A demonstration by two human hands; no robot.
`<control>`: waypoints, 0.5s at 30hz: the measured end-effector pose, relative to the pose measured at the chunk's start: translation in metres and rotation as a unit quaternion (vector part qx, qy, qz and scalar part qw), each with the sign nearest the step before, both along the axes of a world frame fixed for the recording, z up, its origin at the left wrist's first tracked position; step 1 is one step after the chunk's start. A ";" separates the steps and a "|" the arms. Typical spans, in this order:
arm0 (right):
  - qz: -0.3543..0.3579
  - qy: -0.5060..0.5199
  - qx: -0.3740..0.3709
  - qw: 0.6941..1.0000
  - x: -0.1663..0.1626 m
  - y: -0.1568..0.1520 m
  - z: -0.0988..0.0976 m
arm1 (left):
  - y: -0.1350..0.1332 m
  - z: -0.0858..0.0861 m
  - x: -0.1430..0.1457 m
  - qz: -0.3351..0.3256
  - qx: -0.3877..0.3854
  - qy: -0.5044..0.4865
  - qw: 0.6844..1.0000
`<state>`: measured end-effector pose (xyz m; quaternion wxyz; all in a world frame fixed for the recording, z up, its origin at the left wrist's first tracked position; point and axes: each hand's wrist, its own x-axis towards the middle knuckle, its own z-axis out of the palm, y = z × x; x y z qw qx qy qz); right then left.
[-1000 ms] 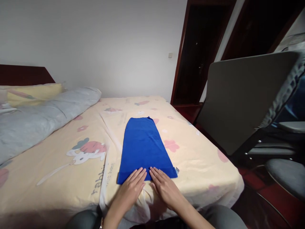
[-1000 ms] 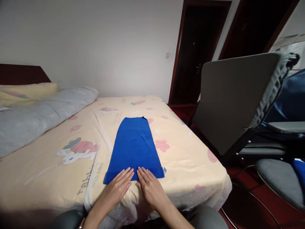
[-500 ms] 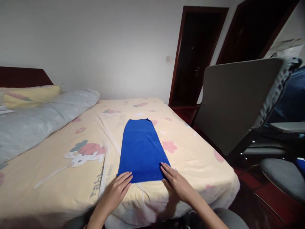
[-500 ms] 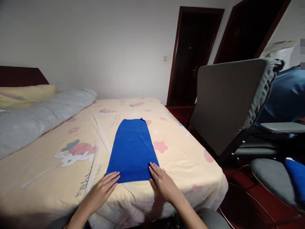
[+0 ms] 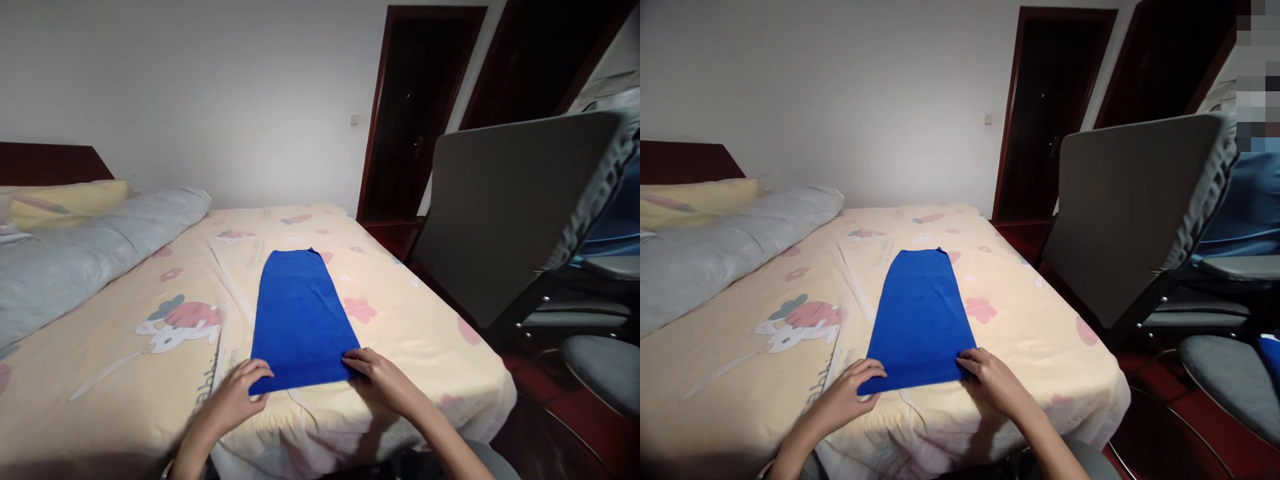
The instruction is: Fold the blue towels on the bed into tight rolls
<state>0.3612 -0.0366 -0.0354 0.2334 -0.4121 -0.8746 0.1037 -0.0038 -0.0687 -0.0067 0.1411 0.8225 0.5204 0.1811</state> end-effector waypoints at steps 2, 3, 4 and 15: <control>0.000 0.004 -0.005 1.000 0.003 0.002 -0.003 | -0.001 -0.012 -0.006 -0.010 0.022 0.017 1.000; 0.001 0.007 -0.011 1.000 0.004 0.002 -0.004 | -0.001 -0.016 -0.008 -0.015 0.030 0.026 0.999; 0.000 0.010 -0.020 1.000 0.005 0.002 -0.003 | -0.001 -0.020 -0.011 -0.018 0.036 0.032 0.999; -0.081 0.078 -0.124 0.986 -0.001 0.021 0.019 | 0.015 -0.012 -0.022 0.127 -0.048 -0.104 0.985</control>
